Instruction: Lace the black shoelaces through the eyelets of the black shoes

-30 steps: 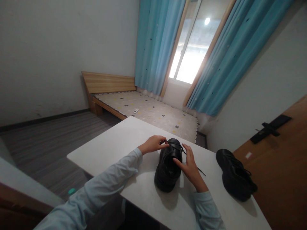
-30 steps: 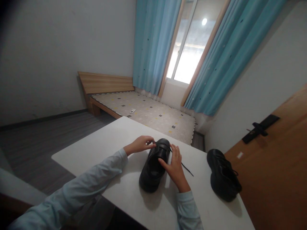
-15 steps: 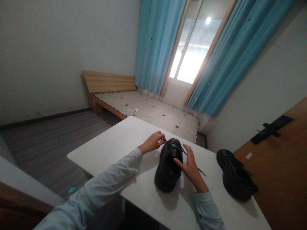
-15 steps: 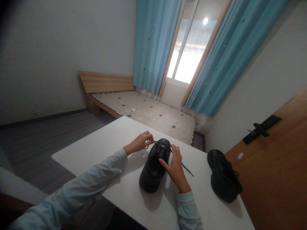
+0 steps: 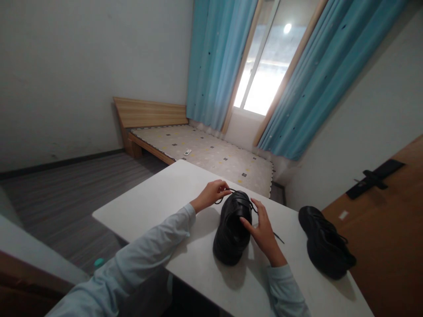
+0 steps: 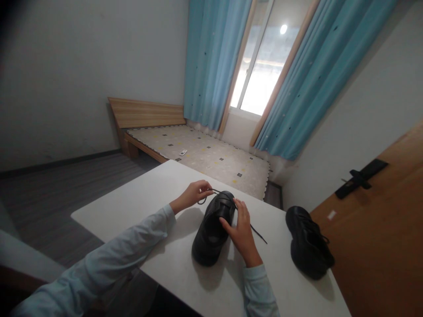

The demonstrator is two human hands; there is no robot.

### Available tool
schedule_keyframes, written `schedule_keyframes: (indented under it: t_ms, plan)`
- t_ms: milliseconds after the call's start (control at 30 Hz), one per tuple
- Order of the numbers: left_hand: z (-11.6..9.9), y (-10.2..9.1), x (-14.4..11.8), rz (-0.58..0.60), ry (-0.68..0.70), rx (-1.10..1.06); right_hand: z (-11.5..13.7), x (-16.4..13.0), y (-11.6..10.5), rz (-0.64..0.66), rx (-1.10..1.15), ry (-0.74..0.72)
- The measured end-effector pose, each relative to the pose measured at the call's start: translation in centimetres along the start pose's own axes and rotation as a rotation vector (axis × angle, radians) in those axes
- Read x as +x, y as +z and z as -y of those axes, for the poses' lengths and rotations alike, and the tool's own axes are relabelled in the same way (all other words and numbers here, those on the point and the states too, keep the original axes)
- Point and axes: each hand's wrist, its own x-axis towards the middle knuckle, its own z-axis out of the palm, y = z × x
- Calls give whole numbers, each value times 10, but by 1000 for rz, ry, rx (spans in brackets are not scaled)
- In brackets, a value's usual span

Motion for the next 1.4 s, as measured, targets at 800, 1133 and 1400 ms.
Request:
schedule_keyframes:
  t_ms: [800, 1133, 1400]
  plan:
    - [-23, -1, -11, 251, 172, -244, 24, 2, 0, -109, -240, -455]
    - [-29, 1, -14, 254, 206, -250, 32, 1, -1, -231, -203, -492]
    - [-30, 0, -14, 254, 214, -258, 38, 0, -2, -247, -139, -429]
